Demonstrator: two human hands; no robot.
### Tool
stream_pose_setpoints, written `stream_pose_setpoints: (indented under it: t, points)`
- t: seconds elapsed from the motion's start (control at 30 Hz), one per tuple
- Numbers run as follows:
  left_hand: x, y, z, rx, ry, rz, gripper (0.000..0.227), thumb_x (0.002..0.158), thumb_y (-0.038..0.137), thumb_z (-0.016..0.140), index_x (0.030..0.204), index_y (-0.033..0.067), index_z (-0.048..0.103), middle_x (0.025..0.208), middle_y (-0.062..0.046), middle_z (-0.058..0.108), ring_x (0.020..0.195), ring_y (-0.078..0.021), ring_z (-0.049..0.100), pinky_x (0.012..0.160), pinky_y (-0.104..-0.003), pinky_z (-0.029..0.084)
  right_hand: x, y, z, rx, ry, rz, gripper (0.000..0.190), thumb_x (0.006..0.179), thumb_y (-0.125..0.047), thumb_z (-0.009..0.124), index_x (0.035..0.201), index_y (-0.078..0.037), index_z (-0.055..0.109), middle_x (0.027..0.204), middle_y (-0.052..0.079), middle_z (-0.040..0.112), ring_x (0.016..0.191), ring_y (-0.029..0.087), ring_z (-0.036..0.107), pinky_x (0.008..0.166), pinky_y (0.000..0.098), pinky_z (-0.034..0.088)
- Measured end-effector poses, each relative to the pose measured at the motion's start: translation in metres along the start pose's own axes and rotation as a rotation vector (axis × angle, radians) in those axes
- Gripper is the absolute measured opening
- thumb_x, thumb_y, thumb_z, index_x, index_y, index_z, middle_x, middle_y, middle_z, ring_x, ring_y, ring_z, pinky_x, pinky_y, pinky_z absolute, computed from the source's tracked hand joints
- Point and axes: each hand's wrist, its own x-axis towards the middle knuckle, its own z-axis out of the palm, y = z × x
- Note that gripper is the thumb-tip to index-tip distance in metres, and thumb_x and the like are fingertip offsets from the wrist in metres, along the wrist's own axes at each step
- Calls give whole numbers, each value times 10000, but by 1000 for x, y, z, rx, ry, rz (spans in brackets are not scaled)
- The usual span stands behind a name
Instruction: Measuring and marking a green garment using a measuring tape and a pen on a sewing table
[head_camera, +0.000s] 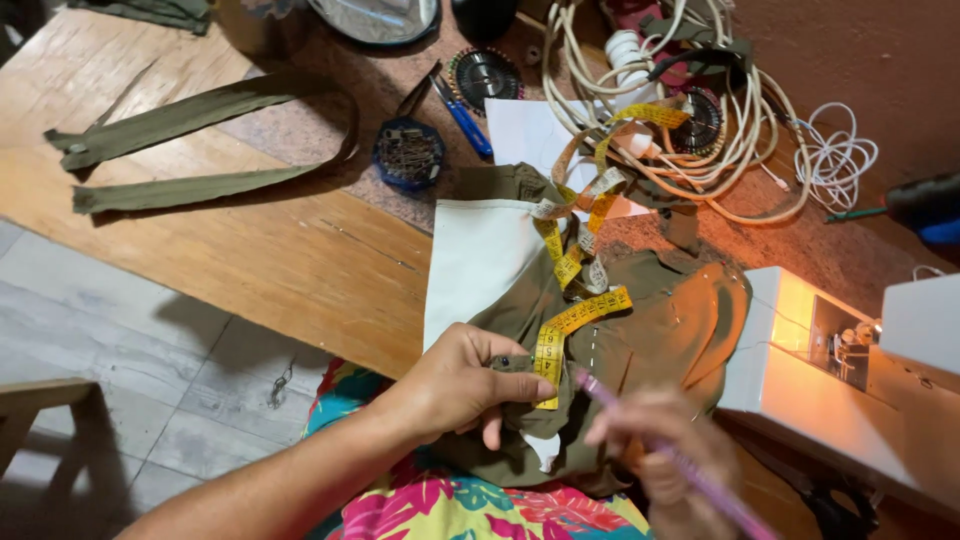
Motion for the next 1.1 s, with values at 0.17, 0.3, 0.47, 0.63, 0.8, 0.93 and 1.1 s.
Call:
stream_pose_setpoints:
  t: [0.17,0.3,0.47,0.63,0.8,0.93,1.1]
  points:
    - [-2,-1,-4,121,2,39,202,850,206,814,718,98,706,400,-73,536,277,-111,473,294,-220,182,-10,3,19,66,16,87,134,905,-143,617,983,-44,570,765,139,714,715,189,779,642,223,598]
    - [6,-6,-12,110,-33,78,183,845,187,801,760,60,702,562,-84,652,289,-141,490,254,-224,250,-7,4,21,-35,4,29,139,883,-186,650,964,-73,666,888,90,747,769,145,718,693,210,557]
    - [9,-7,-13,122,-21,115,179,849,172,804,756,65,695,462,-54,546,247,-134,414,229,-249,220,-2,1,25,-221,31,-85,128,917,-184,579,927,-63,617,922,100,746,803,180,711,777,277,562]
    - [11,-9,-14,110,-29,109,152,848,178,802,792,80,701,475,-45,543,252,-132,399,233,-251,213,0,2,19,-347,-40,-52,81,895,-142,614,908,-75,656,849,95,699,788,167,730,758,254,564]
    - [11,-9,-13,121,-27,125,142,857,181,796,800,90,702,471,-37,527,253,-134,391,229,-253,223,1,3,17,-399,-69,-90,87,898,-147,613,927,-77,656,873,84,705,791,156,707,771,246,542]
    - [12,-11,-14,116,-34,144,133,858,180,788,808,85,708,474,-40,534,254,-129,387,226,-249,249,2,4,16,-432,-93,-94,103,905,-164,602,908,-69,643,818,75,678,737,166,674,723,249,526]
    - [14,-13,-13,114,-26,151,119,856,171,791,808,87,722,501,-28,550,267,-110,362,220,-242,285,3,2,17,-461,-102,-101,112,910,-180,600,915,-74,635,795,53,666,666,139,614,645,234,478]
